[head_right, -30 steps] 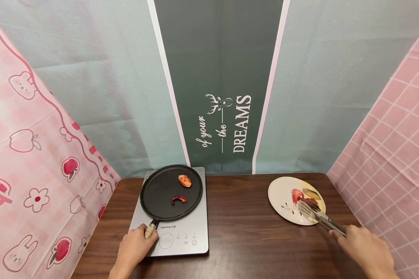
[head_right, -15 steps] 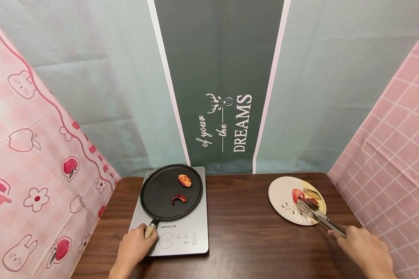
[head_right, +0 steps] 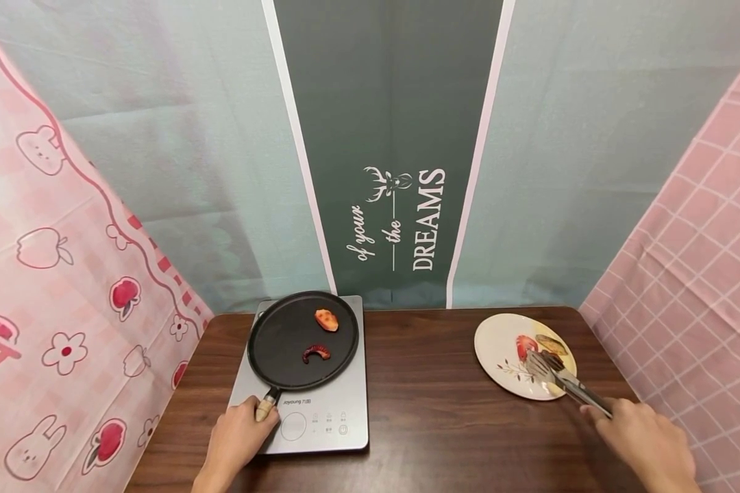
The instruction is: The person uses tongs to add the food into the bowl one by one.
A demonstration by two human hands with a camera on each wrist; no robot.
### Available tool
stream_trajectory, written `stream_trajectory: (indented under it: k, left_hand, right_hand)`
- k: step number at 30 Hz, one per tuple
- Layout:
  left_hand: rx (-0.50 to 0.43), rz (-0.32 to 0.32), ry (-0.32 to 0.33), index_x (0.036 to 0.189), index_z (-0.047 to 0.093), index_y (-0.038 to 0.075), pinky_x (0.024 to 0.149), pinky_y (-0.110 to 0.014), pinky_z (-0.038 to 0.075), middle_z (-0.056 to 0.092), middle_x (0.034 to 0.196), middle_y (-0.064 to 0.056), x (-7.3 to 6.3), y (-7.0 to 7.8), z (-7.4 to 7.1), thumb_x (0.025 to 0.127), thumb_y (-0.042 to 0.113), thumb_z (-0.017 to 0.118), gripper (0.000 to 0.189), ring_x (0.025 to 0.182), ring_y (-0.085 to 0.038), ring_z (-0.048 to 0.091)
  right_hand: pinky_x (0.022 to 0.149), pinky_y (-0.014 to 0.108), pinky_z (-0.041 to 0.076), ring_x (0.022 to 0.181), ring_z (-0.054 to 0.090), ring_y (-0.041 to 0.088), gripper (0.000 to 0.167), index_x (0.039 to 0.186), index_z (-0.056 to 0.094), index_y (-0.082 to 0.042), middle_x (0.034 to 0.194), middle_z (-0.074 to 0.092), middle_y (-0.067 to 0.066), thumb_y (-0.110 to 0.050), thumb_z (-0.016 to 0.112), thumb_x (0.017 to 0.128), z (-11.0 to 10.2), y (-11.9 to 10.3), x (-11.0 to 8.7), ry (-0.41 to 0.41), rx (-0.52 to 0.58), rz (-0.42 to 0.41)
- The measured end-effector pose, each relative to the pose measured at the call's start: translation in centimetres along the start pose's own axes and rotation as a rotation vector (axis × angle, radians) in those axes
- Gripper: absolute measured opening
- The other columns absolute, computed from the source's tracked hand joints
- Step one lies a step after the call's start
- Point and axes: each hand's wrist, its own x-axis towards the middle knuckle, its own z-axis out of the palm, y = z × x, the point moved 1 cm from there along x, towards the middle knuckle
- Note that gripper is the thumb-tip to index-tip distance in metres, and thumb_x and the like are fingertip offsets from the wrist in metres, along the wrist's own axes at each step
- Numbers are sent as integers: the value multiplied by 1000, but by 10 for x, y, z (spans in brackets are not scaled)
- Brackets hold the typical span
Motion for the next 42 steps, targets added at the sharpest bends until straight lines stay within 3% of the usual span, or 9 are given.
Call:
stream_trajectory:
  k: [14,23,31,38,42]
  left_hand:
    - [-7,5,13,73,60,11,52,-51,45,58,60,-8,-1,-1,0,85,33,76,29,56,-32,62]
    - [-10,11,20,72,59,12,52,-51,46,58,60,-7,-1,-1,-1,85,33,76,30,55,-32,62]
    - [-7,3,7,73,60,11,53,-51,46,57,60,-7,0,0,-1,85,33,76,30,55,-30,60]
    - [-8,0,-1,74,61,11,54,-51,46,58,61,-7,0,0,0,85,34,76,30,56,-30,61]
    - [-9,0,-3,74,60,11,54,-51,45,58,60,-6,0,0,0,85,34,76,30,56,-30,61]
  right_hand:
    - [49,55,41,62,61,38,55,122,73,-3,72,63,18,-53,61,103,-11,-7,-2,46,-17,8]
    - [50,59,41,67,63,54,56,122,72,-3,87,68,36,-55,64,101,-15,-11,1,102,-18,-2]
    - [50,58,40,63,61,52,51,119,72,-4,82,68,32,-52,66,101,-20,-16,5,147,-19,-26]
    - [49,58,38,58,57,43,47,114,73,-4,72,64,21,-48,67,101,-25,-20,9,179,-24,-43]
    - [49,59,38,60,58,47,51,120,72,-4,77,66,28,-51,66,101,-27,-21,10,181,-24,-31]
